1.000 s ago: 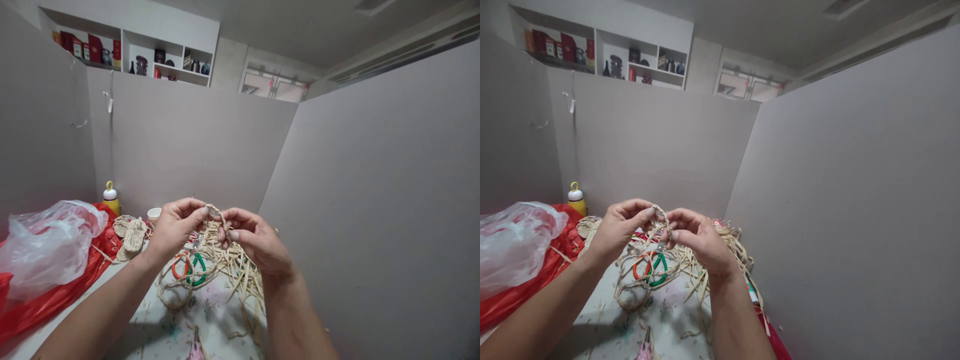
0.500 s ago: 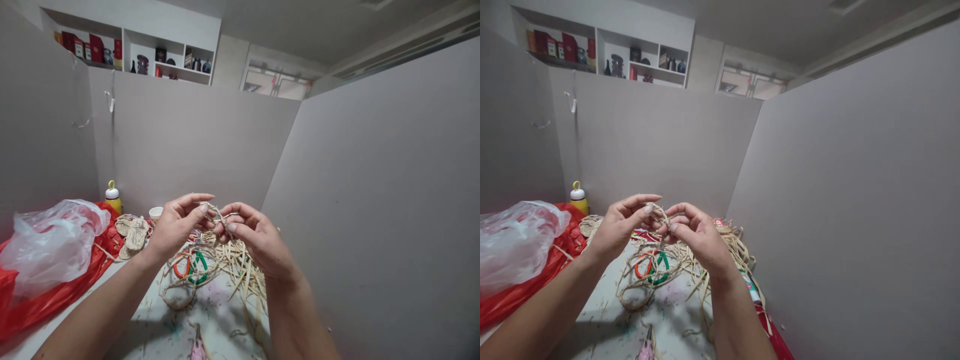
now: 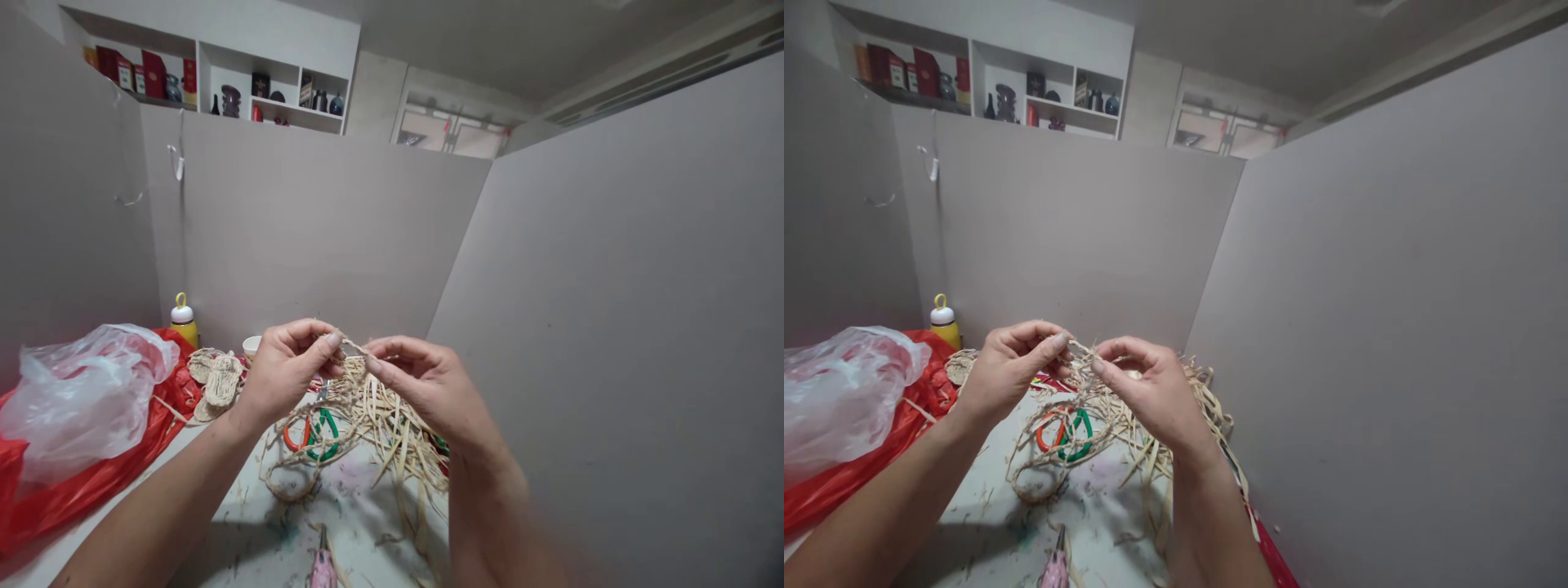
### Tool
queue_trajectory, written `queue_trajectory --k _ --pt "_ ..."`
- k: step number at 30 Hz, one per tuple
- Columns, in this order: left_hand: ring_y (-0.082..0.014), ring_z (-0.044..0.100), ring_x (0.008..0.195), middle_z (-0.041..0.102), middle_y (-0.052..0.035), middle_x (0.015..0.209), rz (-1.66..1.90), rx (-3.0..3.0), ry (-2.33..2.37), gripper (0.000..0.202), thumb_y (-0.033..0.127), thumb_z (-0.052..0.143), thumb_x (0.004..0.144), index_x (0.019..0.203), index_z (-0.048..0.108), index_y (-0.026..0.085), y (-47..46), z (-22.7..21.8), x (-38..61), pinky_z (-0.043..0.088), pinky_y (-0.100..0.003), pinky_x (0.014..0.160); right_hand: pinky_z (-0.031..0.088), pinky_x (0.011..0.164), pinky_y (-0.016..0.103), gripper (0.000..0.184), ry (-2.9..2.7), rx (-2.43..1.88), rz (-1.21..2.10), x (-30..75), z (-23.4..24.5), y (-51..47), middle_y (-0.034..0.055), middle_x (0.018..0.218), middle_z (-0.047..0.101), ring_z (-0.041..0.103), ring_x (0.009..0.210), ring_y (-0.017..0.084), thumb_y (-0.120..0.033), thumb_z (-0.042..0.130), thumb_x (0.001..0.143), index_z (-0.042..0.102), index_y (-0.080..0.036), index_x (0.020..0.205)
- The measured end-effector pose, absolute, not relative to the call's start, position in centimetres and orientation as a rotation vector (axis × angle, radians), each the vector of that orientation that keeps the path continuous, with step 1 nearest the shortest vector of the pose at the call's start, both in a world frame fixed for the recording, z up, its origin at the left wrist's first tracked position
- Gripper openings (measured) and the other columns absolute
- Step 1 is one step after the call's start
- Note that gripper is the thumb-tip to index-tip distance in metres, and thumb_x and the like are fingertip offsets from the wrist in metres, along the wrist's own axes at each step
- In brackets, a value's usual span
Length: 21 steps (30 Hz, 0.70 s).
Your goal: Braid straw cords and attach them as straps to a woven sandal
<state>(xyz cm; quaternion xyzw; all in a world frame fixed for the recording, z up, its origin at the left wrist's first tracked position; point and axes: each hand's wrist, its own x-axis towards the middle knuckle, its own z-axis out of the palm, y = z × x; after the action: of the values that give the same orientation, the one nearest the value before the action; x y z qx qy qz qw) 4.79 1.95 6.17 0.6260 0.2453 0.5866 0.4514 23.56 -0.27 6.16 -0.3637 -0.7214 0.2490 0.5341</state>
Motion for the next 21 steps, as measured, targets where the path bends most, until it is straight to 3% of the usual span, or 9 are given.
queue_trajectory --k 3,7,11,18,21 --pt "-0.0097 0.063 0.054 0.066 -0.0004 0.063 1.429 1.563 0.609 0.017 0.031 0.069 0.079 0.078 0.069 0.014 2.0 6.1 4.9 0.055 -0.020 0.055 0.043 0.058 0.027 0.015 -1.740 -0.937 0.364 23.5 6.3 -0.4 0.0021 0.077 0.062 0.053 0.065 0.012 -0.031 0.070 0.081 0.066 -0.020 0.072" --pt "-0.0087 0.062 0.054 0.065 0.0003 0.063 1.386 1.571 0.599 0.017 0.031 0.069 0.080 0.078 0.068 0.014 2.0 5.9 4.9 0.053 -0.020 0.054 0.043 0.051 0.023 0.009 -1.619 -0.848 0.608 23.3 6.3 -0.4 -0.0031 0.065 0.056 0.052 0.055 0.009 -0.027 0.069 0.081 0.065 -0.021 0.085" --pt "-0.0081 0.060 0.053 0.064 0.0006 0.062 1.348 1.614 0.588 0.017 0.031 0.066 0.082 0.080 0.069 0.014 1.8 5.9 5.0 0.052 -0.020 0.054 0.050 0.051 0.023 0.023 -1.563 -0.746 0.713 23.4 6.1 -0.2 -0.0025 0.075 0.060 0.058 0.055 0.008 -0.022 0.067 0.082 0.069 -0.025 0.105" --pt "-0.0089 0.059 0.049 0.061 0.0018 0.059 1.308 1.594 0.607 0.016 0.031 0.069 0.078 0.077 0.069 0.015 1.6 6.3 4.7 0.049 -0.021 0.049 0.056 0.057 0.024 0.012 -1.672 -0.543 0.893 24.6 5.9 0.0 0.0018 0.092 0.058 0.066 0.064 0.010 -0.021 0.068 0.083 0.078 -0.027 0.087" --pt "-0.0087 0.059 0.047 0.059 0.0025 0.057 1.306 1.578 0.598 0.016 0.031 0.070 0.077 0.076 0.069 0.015 1.8 6.5 4.5 0.049 -0.020 0.047 0.058 0.066 0.028 0.019 -1.776 -0.559 0.878 24.9 6.1 -0.6 0.0023 0.097 0.055 0.068 0.075 0.014 -0.015 0.070 0.080 0.077 -0.028 0.092"
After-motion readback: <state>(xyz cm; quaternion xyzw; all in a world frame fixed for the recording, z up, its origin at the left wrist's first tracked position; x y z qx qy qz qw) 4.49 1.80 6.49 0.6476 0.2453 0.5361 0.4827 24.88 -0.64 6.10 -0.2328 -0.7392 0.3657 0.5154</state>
